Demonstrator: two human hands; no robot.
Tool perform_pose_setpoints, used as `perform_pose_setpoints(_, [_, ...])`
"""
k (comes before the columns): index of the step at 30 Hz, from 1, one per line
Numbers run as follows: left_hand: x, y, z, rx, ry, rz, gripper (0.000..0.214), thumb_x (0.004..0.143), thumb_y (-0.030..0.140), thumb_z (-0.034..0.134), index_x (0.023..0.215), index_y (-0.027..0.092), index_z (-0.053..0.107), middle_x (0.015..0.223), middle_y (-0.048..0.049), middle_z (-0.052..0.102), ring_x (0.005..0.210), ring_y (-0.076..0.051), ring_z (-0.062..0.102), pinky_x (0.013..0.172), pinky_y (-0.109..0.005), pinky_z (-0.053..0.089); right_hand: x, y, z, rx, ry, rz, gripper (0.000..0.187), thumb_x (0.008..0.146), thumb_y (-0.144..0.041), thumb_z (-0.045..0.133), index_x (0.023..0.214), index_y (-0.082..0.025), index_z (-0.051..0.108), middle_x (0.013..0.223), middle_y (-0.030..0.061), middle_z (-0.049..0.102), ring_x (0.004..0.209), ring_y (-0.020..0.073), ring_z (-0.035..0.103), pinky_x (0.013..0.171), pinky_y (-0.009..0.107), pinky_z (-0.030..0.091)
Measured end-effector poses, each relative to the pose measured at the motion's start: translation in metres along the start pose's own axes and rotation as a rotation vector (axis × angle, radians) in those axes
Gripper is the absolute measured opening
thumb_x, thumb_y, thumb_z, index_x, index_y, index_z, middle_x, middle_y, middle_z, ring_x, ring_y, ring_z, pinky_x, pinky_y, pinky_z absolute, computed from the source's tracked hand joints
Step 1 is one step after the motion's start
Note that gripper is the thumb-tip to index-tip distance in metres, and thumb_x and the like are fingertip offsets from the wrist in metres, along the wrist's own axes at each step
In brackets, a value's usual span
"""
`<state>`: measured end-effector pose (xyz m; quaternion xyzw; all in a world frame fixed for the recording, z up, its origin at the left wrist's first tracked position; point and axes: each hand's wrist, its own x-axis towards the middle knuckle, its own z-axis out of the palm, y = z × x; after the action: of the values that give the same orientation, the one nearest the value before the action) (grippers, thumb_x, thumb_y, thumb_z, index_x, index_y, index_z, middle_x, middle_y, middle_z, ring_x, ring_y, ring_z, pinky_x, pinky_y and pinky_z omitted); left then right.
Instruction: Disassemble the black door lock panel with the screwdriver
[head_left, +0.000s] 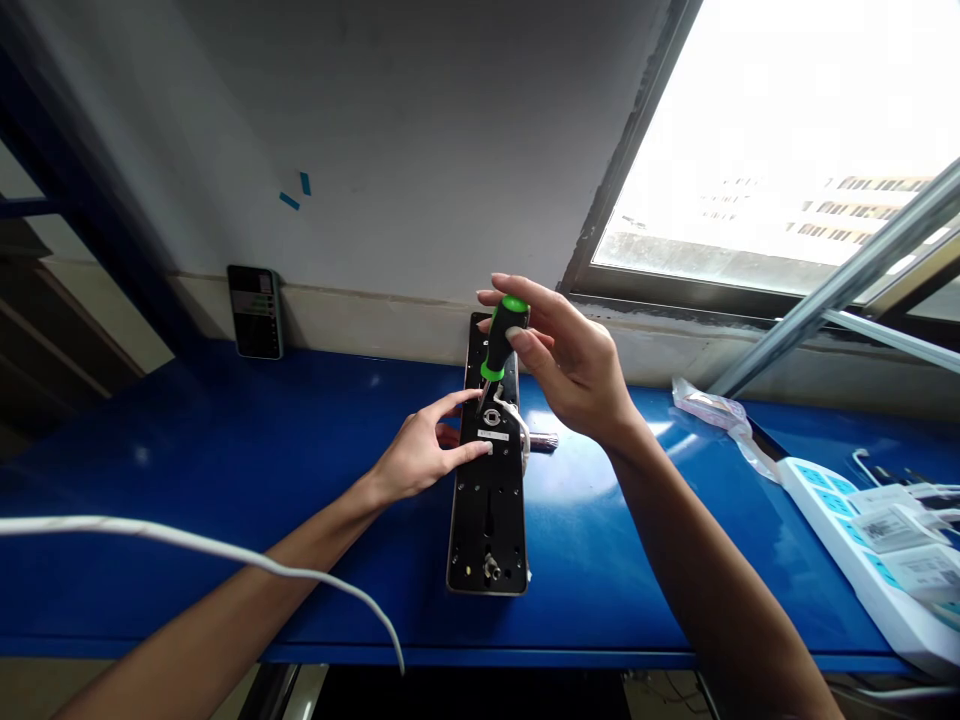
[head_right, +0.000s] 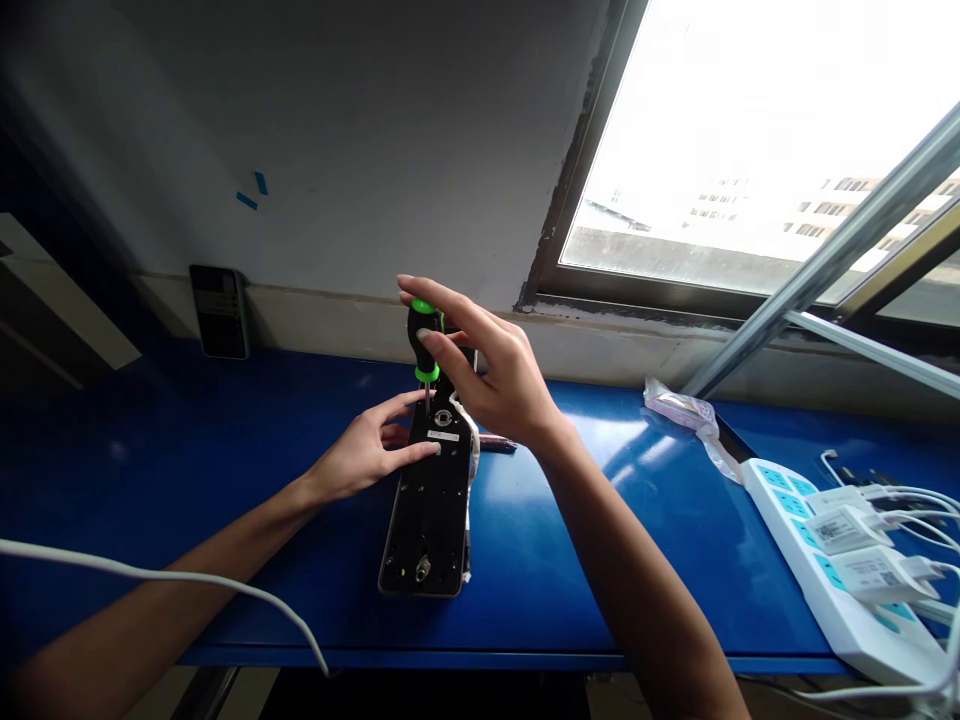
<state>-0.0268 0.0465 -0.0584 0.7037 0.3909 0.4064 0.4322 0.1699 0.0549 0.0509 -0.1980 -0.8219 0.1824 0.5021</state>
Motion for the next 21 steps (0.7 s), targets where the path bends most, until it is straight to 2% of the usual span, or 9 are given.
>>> perform_pose_setpoints(2, [-0.001, 0.002, -0.003, -0.019, -0.028, 0.006, 0.077, 0.082, 0.030, 0.084, 0.151, 0.024, 0.050, 0.119, -0.0116, 0.077, 0.091, -0.027, 0.079, 0.080, -0.043, 0.068, -0.001, -0.002, -0.003, -0.001, 0.035, -0.027, 0.040, 0.099, -0.027, 0.062, 0.138, -0.033, 0.062, 0.129, 0.0019, 0.071, 0.112, 0.0216, 0.071, 0.093, 0.041, 0.064])
perform_pose_setpoints(6, [-0.007, 0.004, -0.004, 0.006, -0.085, 0.021, 0.077, 0.081, 0.036, 0.085, 0.150, 0.025, 0.052, 0.122, -0.0124, 0.076, 0.095, -0.028, 0.079, 0.082, -0.044, 0.067, -0.004, -0.006, -0.013, -0.103, 0.081, -0.206, 0.039, 0.085, -0.030, 0.082, 0.123, -0.035, 0.073, 0.107, 0.0019, 0.071, 0.094, 0.0203, 0.068, 0.075, 0.038, 0.063])
perform_pose_setpoints(8, [-0.009, 0.006, -0.004, 0.026, -0.106, 0.016, 0.078, 0.080, 0.039, 0.086, 0.150, 0.026, 0.053, 0.121, -0.0111, 0.077, 0.094, -0.028, 0.079, 0.081, -0.043, 0.067, -0.006, -0.012, -0.018, -0.106, 0.044, -0.223, 0.038, 0.091, -0.029, 0.075, 0.128, -0.036, 0.071, 0.112, 0.0032, 0.070, 0.097, 0.0212, 0.068, 0.077, 0.040, 0.063])
perform_pose_setpoints(10, [-0.011, 0.007, -0.002, 0.027, -0.126, 0.001, 0.080, 0.079, 0.039, 0.087, 0.150, 0.027, 0.053, 0.119, -0.0093, 0.077, 0.094, -0.027, 0.079, 0.081, -0.042, 0.067, -0.008, -0.019, -0.021, -0.046, -0.035, -0.173, 0.040, 0.100, -0.023, 0.061, 0.137, -0.036, 0.066, 0.129, 0.0040, 0.069, 0.108, 0.0223, 0.070, 0.087, 0.043, 0.064])
perform_pose_setpoints(12, [-0.012, 0.007, -0.001, 0.014, -0.148, 0.006, 0.080, 0.079, 0.039, 0.087, 0.150, 0.028, 0.052, 0.116, -0.0086, 0.078, 0.093, -0.027, 0.079, 0.080, -0.041, 0.067, -0.008, -0.024, -0.023, 0.026, -0.095, -0.137, 0.044, 0.102, -0.017, 0.054, 0.141, -0.033, 0.063, 0.138, 0.0041, 0.068, 0.114, 0.0229, 0.071, 0.092, 0.046, 0.064])
perform_pose_setpoints(15, [-0.013, 0.008, 0.000, 0.004, -0.178, 0.009, 0.080, 0.080, 0.039, 0.087, 0.151, 0.028, 0.051, 0.113, -0.0083, 0.079, 0.092, -0.027, 0.079, 0.080, -0.041, 0.067, -0.007, -0.026, -0.025, 0.034, -0.055, -0.181, 0.041, 0.095, -0.017, 0.068, 0.133, -0.034, 0.070, 0.122, 0.0032, 0.076, 0.104, 0.0227, 0.074, 0.083, 0.043, 0.067])
perform_pose_setpoints(18, [-0.014, 0.008, 0.002, 0.012, -0.188, 0.014, 0.081, 0.078, 0.041, 0.087, 0.150, 0.029, 0.052, 0.115, -0.0081, 0.078, 0.091, -0.026, 0.079, 0.082, -0.042, 0.067, -0.005, -0.023, -0.026, -0.073, 0.034, -0.266, 0.039, 0.083, -0.027, 0.084, 0.120, -0.037, 0.076, 0.102, 0.0017, 0.076, 0.090, 0.0215, 0.072, 0.073, 0.039, 0.066])
perform_pose_setpoints(21, [-0.014, 0.006, 0.004, 0.029, -0.183, 0.050, 0.080, 0.078, 0.042, 0.087, 0.149, 0.029, 0.053, 0.115, -0.0073, 0.078, 0.089, -0.026, 0.079, 0.080, -0.041, 0.067, -0.006, -0.024, -0.026, -0.107, 0.023, -0.244, 0.033, 0.094, -0.030, 0.072, 0.127, -0.036, 0.074, 0.113, 0.0034, 0.075, 0.097, 0.0218, 0.072, 0.081, 0.041, 0.065])
